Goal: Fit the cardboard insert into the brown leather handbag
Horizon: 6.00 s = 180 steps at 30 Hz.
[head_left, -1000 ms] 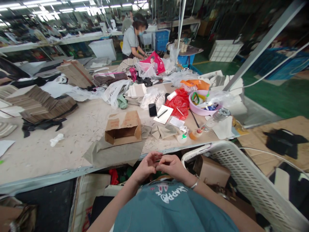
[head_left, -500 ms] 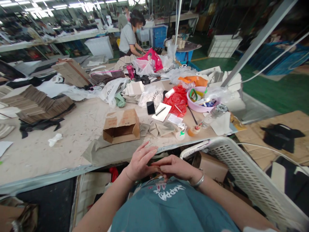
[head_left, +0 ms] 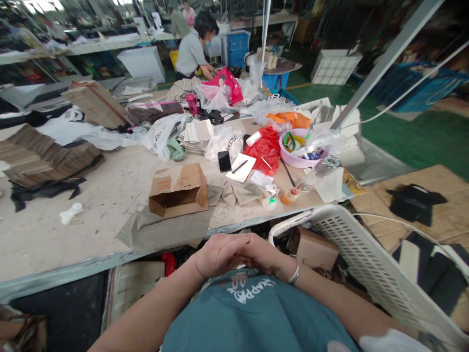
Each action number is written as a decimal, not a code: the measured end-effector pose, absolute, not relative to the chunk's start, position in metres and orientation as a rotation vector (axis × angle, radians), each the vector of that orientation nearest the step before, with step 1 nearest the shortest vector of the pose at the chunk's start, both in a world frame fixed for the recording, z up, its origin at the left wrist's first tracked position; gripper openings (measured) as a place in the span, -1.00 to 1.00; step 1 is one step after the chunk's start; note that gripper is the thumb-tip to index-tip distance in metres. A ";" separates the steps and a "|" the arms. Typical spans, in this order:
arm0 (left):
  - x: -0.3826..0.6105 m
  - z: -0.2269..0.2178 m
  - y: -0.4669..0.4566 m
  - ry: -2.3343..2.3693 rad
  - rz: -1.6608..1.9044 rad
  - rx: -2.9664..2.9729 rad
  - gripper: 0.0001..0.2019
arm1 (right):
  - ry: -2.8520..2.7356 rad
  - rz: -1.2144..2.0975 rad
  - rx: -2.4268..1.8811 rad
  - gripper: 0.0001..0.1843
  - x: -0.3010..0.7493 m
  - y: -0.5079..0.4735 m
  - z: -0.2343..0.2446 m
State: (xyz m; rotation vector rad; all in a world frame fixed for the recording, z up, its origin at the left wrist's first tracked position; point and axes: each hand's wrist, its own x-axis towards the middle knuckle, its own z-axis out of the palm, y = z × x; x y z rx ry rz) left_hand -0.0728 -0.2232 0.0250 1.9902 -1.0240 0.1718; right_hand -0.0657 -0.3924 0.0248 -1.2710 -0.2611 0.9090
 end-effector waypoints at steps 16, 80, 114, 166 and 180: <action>-0.065 0.035 -0.209 -1.156 0.257 2.105 -0.65 | -0.287 1.149 -1.018 -0.59 -0.064 -0.410 0.033; -0.064 0.031 -0.209 -1.300 0.453 2.154 -0.61 | -0.035 1.199 -0.878 -0.63 -0.070 -0.399 0.015; -0.083 0.026 -0.210 -1.301 0.104 2.185 -0.57 | -0.236 1.269 -1.109 -0.55 -0.079 -0.393 0.019; -0.100 0.022 -0.219 -1.031 -0.297 1.942 -0.78 | -0.295 0.772 -1.390 -0.17 -0.076 -0.420 -0.011; -0.118 -0.006 -0.230 0.001 -0.534 1.572 -0.45 | -1.014 0.026 -2.138 -0.31 -0.060 -0.438 0.004</action>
